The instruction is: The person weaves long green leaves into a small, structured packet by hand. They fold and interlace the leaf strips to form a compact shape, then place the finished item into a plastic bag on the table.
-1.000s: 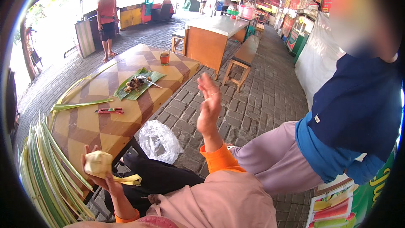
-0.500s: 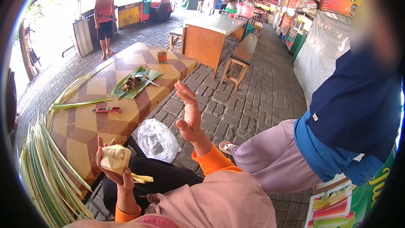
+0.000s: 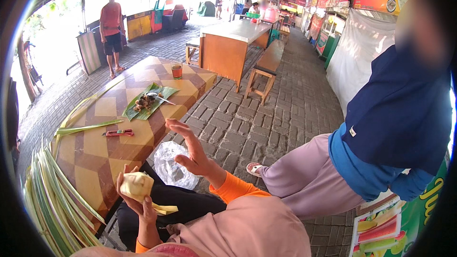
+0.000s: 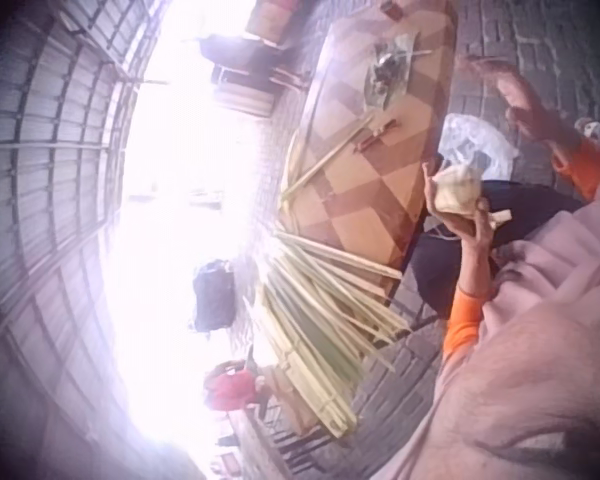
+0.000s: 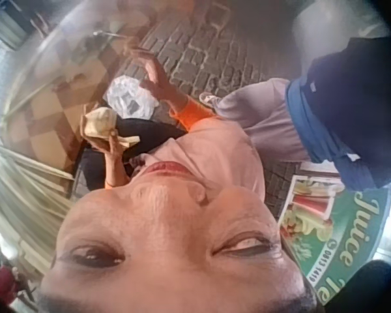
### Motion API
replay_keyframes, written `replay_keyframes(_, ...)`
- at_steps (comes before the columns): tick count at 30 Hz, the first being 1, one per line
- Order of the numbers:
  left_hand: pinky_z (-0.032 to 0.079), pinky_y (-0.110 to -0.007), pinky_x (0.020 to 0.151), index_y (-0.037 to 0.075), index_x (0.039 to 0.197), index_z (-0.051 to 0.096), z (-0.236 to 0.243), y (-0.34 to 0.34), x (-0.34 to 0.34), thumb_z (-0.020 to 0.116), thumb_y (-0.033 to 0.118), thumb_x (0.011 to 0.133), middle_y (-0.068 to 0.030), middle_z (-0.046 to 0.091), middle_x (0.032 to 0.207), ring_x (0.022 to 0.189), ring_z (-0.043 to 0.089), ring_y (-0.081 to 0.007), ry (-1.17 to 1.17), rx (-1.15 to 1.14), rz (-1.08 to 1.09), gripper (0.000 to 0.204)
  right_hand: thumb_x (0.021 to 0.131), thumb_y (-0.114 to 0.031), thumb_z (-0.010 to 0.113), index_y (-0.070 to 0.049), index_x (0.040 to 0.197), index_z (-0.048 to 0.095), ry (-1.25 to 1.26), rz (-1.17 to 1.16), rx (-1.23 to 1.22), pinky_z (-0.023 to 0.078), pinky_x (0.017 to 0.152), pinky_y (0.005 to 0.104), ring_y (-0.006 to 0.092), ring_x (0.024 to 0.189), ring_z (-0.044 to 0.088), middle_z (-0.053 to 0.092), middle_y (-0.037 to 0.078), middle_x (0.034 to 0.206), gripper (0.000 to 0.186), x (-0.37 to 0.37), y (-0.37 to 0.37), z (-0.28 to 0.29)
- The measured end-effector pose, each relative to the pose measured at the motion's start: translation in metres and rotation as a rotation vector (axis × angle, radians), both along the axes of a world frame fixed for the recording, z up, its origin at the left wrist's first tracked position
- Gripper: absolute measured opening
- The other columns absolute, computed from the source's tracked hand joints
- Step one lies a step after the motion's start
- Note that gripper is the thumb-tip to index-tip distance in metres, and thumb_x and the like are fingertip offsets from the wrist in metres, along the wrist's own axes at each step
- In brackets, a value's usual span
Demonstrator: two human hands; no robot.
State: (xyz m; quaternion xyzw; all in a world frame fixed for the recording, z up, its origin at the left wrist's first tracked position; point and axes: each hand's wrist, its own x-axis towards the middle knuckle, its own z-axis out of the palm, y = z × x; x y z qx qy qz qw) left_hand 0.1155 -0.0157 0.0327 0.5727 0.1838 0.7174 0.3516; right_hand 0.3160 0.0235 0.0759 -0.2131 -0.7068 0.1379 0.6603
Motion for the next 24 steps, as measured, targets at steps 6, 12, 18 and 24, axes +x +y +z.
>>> replay_keyframes(6,0.033,-0.046,0.103,0.006,0.138,0.018,-0.023,-0.006,0.001,0.066,0.033,0.078,-0.028,0.017,0.144,0.131,0.031,-0.037,0.105,0.063,-0.046,0.081,0.089,-0.05,0.051,-0.001,0.13,0.039,-0.219,0.656,-0.557,0.035,0.099,0.0361,0.0206,0.117,0.047,0.05,0.013,0.123,0.065,-0.038,-0.015,-0.024)
replay_keyframes(12,0.027,-0.049,0.105,0.008,0.138,0.018,-0.014,-0.014,0.007,0.064,0.028,0.079,-0.0278,0.016,0.145,0.133,0.025,-0.0385,0.149,0.114,-0.097,0.078,0.085,-0.061,0.05,0.0,0.127,0.042,0.023,0.89,-0.709,0.039,0.093,0.0299,0.0143,0.11,0.049,0.053,0.008,0.117,0.074,-0.048,-0.02,-0.031)
replay_keyframes(18,0.03,-0.046,0.104,0.006,0.138,0.018,-0.013,-0.017,0.007,0.067,0.025,0.078,-0.0267,0.015,0.146,0.129,0.034,-0.0373,0.082,-0.045,-0.194,0.08,0.085,-0.063,0.047,-0.003,0.134,0.033,0.139,0.634,-0.644,0.04,0.092,0.0354,0.0192,0.105,0.053,0.045,0.01,0.127,0.078,-0.045,-0.01,-0.038)
replay_keyframes(24,0.04,-0.04,0.096,0.008,0.137,0.024,-0.014,-0.013,0.006,0.069,0.041,0.077,-0.0219,0.027,0.143,0.12,0.045,-0.0301,0.1,0.036,-0.09,0.082,0.089,-0.051,0.05,-0.009,0.14,0.024,0.221,0.484,-0.596,0.04,0.095,0.04,0.025,0.111,0.052,0.032,0.012,0.141,0.072,-0.023,0.011,-0.05)
